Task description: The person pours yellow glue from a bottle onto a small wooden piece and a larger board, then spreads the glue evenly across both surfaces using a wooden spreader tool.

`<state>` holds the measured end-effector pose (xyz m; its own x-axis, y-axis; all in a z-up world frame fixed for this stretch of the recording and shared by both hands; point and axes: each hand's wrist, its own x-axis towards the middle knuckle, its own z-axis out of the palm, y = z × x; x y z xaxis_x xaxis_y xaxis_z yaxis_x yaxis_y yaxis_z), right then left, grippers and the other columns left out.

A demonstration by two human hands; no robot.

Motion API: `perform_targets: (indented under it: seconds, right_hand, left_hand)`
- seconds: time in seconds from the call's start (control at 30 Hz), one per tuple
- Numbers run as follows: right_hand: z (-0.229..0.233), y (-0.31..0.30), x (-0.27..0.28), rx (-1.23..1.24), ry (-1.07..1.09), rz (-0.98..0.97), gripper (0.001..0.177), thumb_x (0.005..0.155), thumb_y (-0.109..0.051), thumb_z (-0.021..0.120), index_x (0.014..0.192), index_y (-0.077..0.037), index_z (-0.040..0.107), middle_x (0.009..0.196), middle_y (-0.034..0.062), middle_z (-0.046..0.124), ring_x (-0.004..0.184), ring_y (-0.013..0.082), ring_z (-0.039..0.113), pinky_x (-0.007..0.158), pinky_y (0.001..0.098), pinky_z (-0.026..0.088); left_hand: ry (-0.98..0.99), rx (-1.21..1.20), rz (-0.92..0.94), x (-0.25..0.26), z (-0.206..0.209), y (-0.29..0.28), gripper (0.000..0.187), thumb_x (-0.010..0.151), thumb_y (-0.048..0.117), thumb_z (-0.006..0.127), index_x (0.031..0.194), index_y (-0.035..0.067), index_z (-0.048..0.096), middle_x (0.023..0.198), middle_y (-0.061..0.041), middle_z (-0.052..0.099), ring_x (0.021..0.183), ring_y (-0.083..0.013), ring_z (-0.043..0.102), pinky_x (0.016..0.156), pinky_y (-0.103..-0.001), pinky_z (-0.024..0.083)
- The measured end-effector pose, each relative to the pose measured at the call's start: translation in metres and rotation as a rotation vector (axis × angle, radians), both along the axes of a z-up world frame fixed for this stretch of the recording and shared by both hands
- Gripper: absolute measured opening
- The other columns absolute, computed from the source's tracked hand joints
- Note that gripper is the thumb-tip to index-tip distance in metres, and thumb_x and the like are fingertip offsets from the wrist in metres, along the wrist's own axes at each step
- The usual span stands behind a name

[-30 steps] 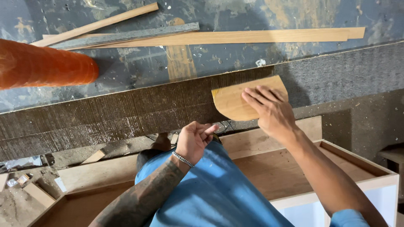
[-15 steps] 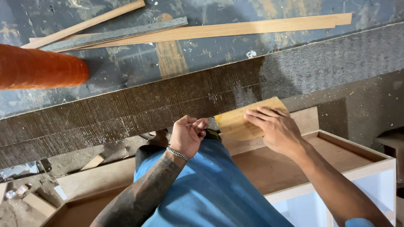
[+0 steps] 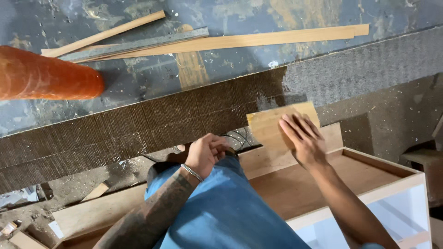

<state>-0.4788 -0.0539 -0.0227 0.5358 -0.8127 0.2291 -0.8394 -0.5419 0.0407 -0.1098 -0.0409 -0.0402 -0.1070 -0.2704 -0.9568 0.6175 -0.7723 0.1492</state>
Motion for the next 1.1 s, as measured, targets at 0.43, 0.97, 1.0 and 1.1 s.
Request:
perform_targets:
  seconds: [0.43, 0.97, 1.0, 1.1]
  right_hand:
    - [-0.039, -0.021, 0.043, -0.108, 0.055, -0.012, 0.054, 0.111, -0.003, 0.051, 0.156, -0.019, 0.076, 0.162, 0.0051, 0.075, 0.151, 0.032, 0.068, 0.13, 0.0461, 0.05]
    - [0.043, -0.038, 0.005, 0.604, 0.061, -0.095, 0.094, 0.093, 0.016, 0.056, 0.173, -0.034, 0.057, 0.173, 0.0007, 0.062, 0.161, 0.0315, 0.055, 0.132, 0.0529, 0.047]
    - [0.038, -0.046, 0.008, 0.583, 0.083, -0.093, 0.095, 0.092, 0.014, 0.059, 0.175, -0.032, 0.055, 0.173, 0.002, 0.062, 0.161, 0.0333, 0.055, 0.13, 0.0557, 0.048]
    - [0.012, -0.058, 0.011, 0.544, 0.15, -0.066, 0.089, 0.094, 0.005, 0.063, 0.173, -0.036, 0.055, 0.172, -0.007, 0.063, 0.161, 0.0296, 0.056, 0.131, 0.0522, 0.049]
  left_hand:
    - [0.1, -0.004, -0.007, 0.016, 0.003, -0.01, 0.049, 0.089, 0.02, 0.07, 0.128, -0.008, 0.079, 0.097, -0.013, 0.085, 0.083, -0.0152, 0.079, 0.077, -0.033, 0.061]
    - [0.119, 0.012, 0.113, 0.016, 0.016, -0.016, 0.03, 0.091, 0.016, 0.068, 0.112, -0.004, 0.075, 0.101, -0.015, 0.088, 0.081, -0.0185, 0.083, 0.075, -0.035, 0.059]
    - [0.127, 0.004, 0.1, 0.015, 0.012, -0.015, 0.028, 0.091, 0.017, 0.068, 0.11, -0.001, 0.076, 0.102, -0.014, 0.088, 0.082, -0.0181, 0.083, 0.076, -0.035, 0.058]
    - [0.121, 0.011, 0.07, 0.015, 0.023, -0.017, 0.034, 0.09, 0.02, 0.068, 0.115, -0.001, 0.078, 0.104, -0.012, 0.088, 0.084, -0.0164, 0.083, 0.077, -0.033, 0.058]
